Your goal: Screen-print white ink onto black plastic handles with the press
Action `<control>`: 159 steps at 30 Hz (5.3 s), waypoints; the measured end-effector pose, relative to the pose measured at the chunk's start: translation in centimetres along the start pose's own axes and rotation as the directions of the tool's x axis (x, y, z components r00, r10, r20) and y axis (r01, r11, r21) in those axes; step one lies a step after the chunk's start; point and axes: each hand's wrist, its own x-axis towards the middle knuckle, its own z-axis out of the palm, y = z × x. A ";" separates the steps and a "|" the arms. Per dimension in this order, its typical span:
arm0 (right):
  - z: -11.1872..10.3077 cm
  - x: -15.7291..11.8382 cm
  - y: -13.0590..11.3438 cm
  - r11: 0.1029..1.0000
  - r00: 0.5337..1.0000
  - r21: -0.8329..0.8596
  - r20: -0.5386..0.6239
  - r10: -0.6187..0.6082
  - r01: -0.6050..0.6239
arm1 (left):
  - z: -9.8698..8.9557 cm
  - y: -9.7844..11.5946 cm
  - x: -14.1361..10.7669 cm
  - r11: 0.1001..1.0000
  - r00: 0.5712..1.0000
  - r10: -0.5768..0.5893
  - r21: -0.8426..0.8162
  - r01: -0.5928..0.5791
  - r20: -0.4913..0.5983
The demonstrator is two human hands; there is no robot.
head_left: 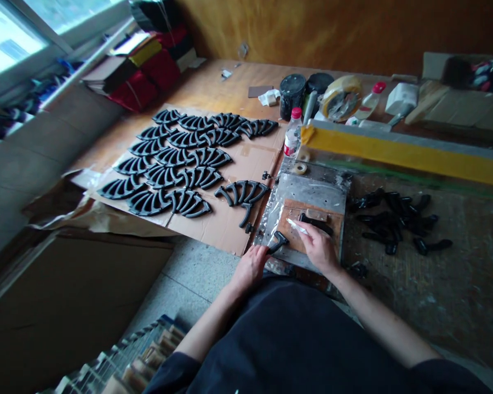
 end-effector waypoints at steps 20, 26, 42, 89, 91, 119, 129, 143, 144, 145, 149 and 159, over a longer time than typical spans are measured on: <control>1.6 -3.7 2.6 0.874 0.860 -0.186 0.355 -0.366 0.449 | -0.5 1.1 -0.1 0.998 0.994 0.031 0.048 -0.036 0.102; 0.8 -4.5 2.6 0.891 0.866 -0.153 0.354 -0.354 0.427 | -0.8 0.9 0.2 0.998 0.992 0.058 0.019 -0.061 0.114; -3.3 -4.7 0.3 0.964 0.946 0.172 0.289 0.146 -0.201 | -0.8 1.1 0.2 0.997 0.997 -0.002 -0.074 0.008 0.076; -2.0 -4.1 1.7 0.960 0.970 -0.145 0.077 -0.232 0.242 | 1.2 7.8 2.3 0.978 0.963 -0.025 0.206 -0.032 0.267; -1.2 -4.4 2.2 0.936 0.941 -0.172 0.205 -0.270 0.306 | 1.5 7.7 2.3 0.973 0.962 -0.040 0.231 -0.024 0.271; -2.8 -5.1 2.9 0.939 0.918 -0.215 0.354 -0.181 0.268 | 1.1 8.7 2.8 0.970 0.950 -0.144 0.228 0.081 0.276; -9.3 -4.0 3.5 0.899 0.955 0.324 0.086 0.283 -0.295 | -0.5 7.1 2.7 0.990 0.990 -0.134 0.027 0.135 -0.037; -5.6 -2.6 8.6 0.587 0.850 0.761 -0.091 0.519 -0.277 | 0.5 6.0 6.9 0.820 0.841 -0.540 -0.221 0.528 0.004; -5.6 -2.4 8.6 0.604 0.859 0.750 -0.096 0.503 -0.269 | 0.7 6.2 7.3 0.779 0.826 -0.563 -0.323 0.538 0.016; -5.6 -2.3 8.5 0.619 0.869 0.740 -0.097 0.486 -0.264 | 0.9 6.5 7.7 0.732 0.818 -0.575 -0.428 0.530 0.029; -5.3 -1.6 8.2 0.628 0.871 0.732 -0.099 0.481 -0.264 | 2.5 7.8 9.2 0.538 0.829 -0.550 -0.718 0.442 0.099; -4.9 -0.1 6.3 0.514 0.870 0.821 -0.043 0.491 -0.249 | 3.4 8.7 10.3 0.378 0.793 -0.592 -0.819 0.432 0.145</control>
